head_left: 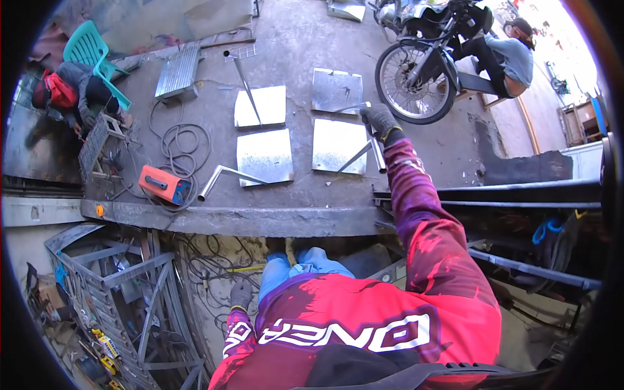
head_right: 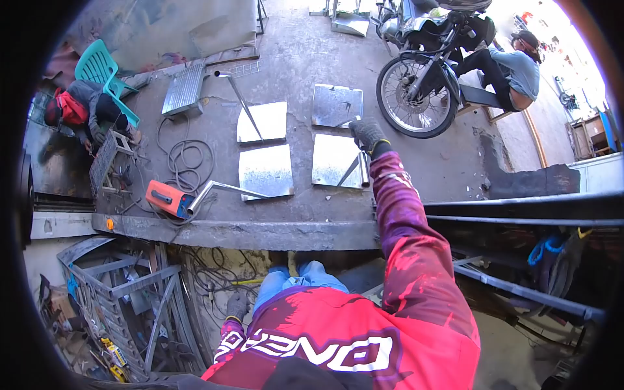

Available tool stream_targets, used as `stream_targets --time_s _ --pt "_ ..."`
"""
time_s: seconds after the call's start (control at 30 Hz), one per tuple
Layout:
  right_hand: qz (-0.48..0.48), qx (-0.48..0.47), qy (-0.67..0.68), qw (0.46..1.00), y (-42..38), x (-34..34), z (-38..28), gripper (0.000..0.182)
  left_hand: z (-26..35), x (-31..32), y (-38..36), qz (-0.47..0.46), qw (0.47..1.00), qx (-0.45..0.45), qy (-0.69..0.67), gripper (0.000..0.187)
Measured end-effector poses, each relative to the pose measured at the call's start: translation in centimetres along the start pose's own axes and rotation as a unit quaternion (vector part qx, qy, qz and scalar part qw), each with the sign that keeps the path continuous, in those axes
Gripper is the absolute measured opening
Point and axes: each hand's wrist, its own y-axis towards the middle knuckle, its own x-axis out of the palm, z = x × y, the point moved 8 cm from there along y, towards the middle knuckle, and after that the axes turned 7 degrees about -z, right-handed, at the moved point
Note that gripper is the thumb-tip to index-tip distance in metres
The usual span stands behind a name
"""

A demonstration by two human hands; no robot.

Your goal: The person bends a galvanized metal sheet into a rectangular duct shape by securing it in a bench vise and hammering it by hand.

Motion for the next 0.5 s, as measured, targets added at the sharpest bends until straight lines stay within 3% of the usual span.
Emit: stream_targets --time_s 0.03,0.17,0.23,0.33,0.37,0.43,0.5 --pt "-0.017 0.057 0.154 0.986 0.0 1.0 1.7 0.026 0.3 0.3 -0.2 0.001 1.0 -0.002 0.0 0.028" --pt "-0.064 0.156 0.229 0.959 -1.5 -0.7 0.3 0.028 0.6 0.6 -1.1 0.001 0.999 -0.034 0.023 0.031" --pt "-0.022 0.283 0.421 0.861 -3.4 -0.3 0.8 0.032 2.4 0.4 -0.4 -0.012 0.996 0.002 0.087 0.03" --pt "-0.002 0.27 0.411 0.871 -3.0 3.4 2.9 0.034 5.6 0.1 2.0 0.006 0.998 0.063 0.019 0.025" --pt "0.003 0.272 0.411 0.87 -3.3 2.7 2.5 0.034 7.6 0.0 2.1 0.005 0.997 0.067 0.022 0.025" --pt "-0.001 0.31 0.452 0.837 -4.5 2.8 1.5 0.028 12.0 -0.4 1.6 0.004 0.984 0.161 0.081 0.022" --pt "0.029 0.29 0.443 0.848 -4.6 2.6 2.2 0.028 12.7 -0.5 3.0 -0.001 0.988 0.145 0.061 0.022"
